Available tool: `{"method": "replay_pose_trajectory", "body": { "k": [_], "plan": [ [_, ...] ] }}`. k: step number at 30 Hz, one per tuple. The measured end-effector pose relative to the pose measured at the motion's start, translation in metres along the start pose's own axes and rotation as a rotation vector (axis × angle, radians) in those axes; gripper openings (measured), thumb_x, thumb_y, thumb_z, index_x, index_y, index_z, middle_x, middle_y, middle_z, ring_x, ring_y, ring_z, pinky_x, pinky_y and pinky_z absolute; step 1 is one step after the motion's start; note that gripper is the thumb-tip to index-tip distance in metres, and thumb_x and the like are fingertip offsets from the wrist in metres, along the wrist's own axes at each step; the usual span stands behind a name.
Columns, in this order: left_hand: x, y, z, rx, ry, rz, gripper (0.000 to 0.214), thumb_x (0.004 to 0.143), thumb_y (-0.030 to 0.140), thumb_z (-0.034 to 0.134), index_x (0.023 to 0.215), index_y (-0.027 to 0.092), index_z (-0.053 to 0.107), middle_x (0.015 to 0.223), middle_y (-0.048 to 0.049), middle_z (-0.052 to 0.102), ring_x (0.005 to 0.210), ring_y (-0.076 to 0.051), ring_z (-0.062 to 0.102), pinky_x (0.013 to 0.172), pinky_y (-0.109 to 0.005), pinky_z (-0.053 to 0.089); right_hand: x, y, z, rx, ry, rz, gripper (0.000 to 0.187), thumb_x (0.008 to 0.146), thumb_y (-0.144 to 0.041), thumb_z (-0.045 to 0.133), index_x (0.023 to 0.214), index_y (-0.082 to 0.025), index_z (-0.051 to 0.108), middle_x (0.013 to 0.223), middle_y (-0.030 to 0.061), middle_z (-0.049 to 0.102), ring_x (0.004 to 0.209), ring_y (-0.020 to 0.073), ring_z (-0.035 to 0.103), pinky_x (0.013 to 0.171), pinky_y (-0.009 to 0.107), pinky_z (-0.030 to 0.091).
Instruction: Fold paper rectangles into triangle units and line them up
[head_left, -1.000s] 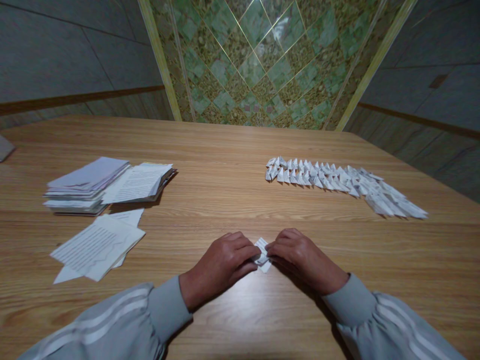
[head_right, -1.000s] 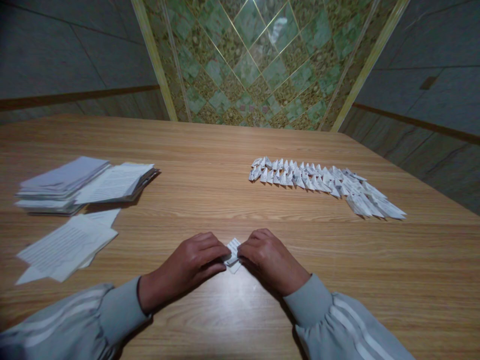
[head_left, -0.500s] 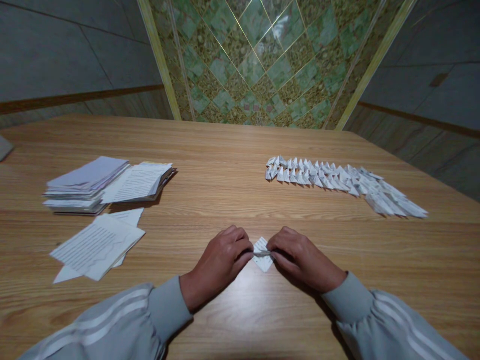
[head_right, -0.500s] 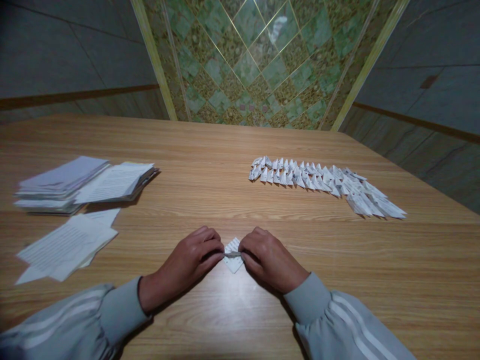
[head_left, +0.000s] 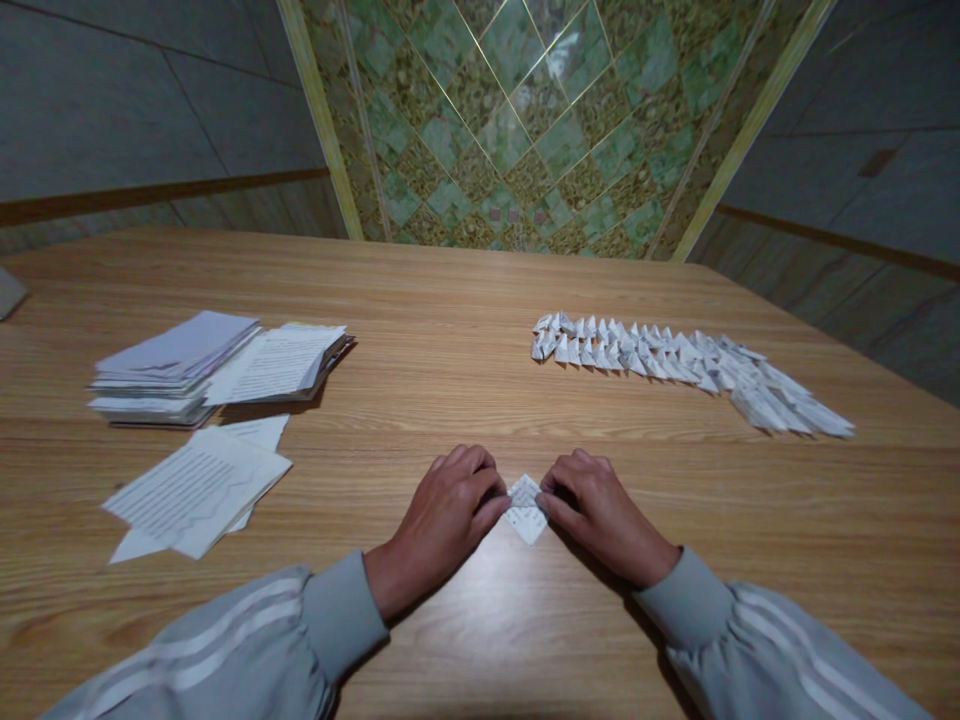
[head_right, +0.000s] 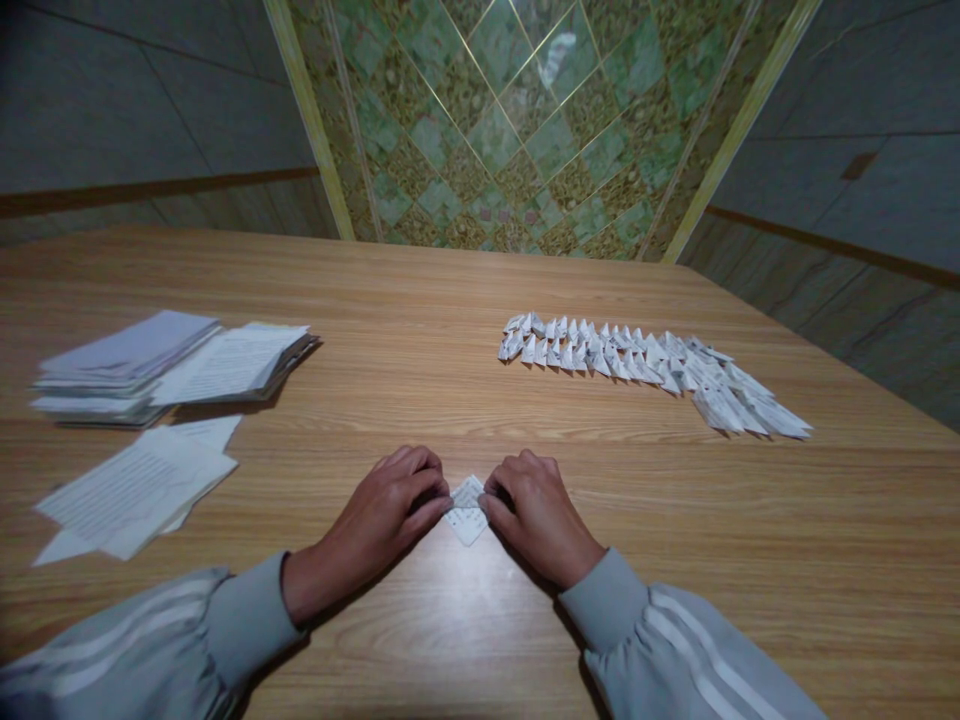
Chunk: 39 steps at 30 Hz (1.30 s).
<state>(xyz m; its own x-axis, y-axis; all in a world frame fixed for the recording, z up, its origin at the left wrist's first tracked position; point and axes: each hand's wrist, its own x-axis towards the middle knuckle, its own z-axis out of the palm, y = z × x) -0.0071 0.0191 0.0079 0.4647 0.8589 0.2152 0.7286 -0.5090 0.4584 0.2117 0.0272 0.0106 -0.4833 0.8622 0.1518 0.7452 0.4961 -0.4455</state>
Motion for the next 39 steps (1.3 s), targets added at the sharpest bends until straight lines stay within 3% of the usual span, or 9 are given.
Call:
{"method": "replay_pose_trajectory", "body": {
  "k": [9, 20, 28, 39],
  "plan": [
    [0.003, 0.004, 0.000, 0.069, 0.009, -0.050, 0.009, 0.089, 0.024, 0.066, 0.083, 0.018, 0.063, 0.092, -0.0046, 0.060, 0.090, -0.023, 0.053, 0.077, -0.036, 0.041, -0.001, -0.009, 0.001, -0.072, 0.011, 0.126, 0.015, 0.088, -0.023, 0.066, 0.075, -0.019, 0.061, 0.081, 0.0013, 0.063, 0.087, 0.0214, 0.054, 0.077, 0.034, 0.030],
    [0.003, 0.004, 0.002, 0.097, 0.009, -0.053, 0.008, 0.088, 0.024, 0.066, 0.084, 0.020, 0.061, 0.092, -0.0035, 0.061, 0.088, -0.023, 0.053, 0.074, -0.035, 0.040, -0.006, 0.000, 0.005, -0.081, 0.094, 0.145, 0.018, 0.086, -0.030, 0.072, 0.077, -0.021, 0.059, 0.081, 0.0004, 0.062, 0.084, 0.0214, 0.055, 0.073, 0.033, 0.028],
    [0.003, -0.002, 0.011, 0.136, 0.054, 0.172, 0.011, 0.092, 0.024, 0.064, 0.101, 0.027, 0.069, 0.110, -0.0062, 0.060, 0.101, -0.024, 0.053, 0.081, -0.037, 0.042, -0.002, -0.001, 0.001, -0.072, 0.029, 0.187, 0.017, 0.085, -0.030, 0.074, 0.078, -0.021, 0.062, 0.082, 0.0002, 0.063, 0.085, 0.0217, 0.055, 0.072, 0.031, 0.027],
    [0.003, -0.006, 0.012, 0.129, 0.085, 0.181, 0.013, 0.091, 0.021, 0.065, 0.100, 0.027, 0.072, 0.107, -0.0071, 0.063, 0.099, -0.025, 0.055, 0.082, -0.039, 0.045, 0.000, 0.006, -0.007, 0.009, -0.056, 0.174, 0.010, 0.086, -0.022, 0.071, 0.080, -0.020, 0.063, 0.084, -0.0001, 0.065, 0.085, 0.0189, 0.055, 0.075, 0.030, 0.030]
  ]
}}
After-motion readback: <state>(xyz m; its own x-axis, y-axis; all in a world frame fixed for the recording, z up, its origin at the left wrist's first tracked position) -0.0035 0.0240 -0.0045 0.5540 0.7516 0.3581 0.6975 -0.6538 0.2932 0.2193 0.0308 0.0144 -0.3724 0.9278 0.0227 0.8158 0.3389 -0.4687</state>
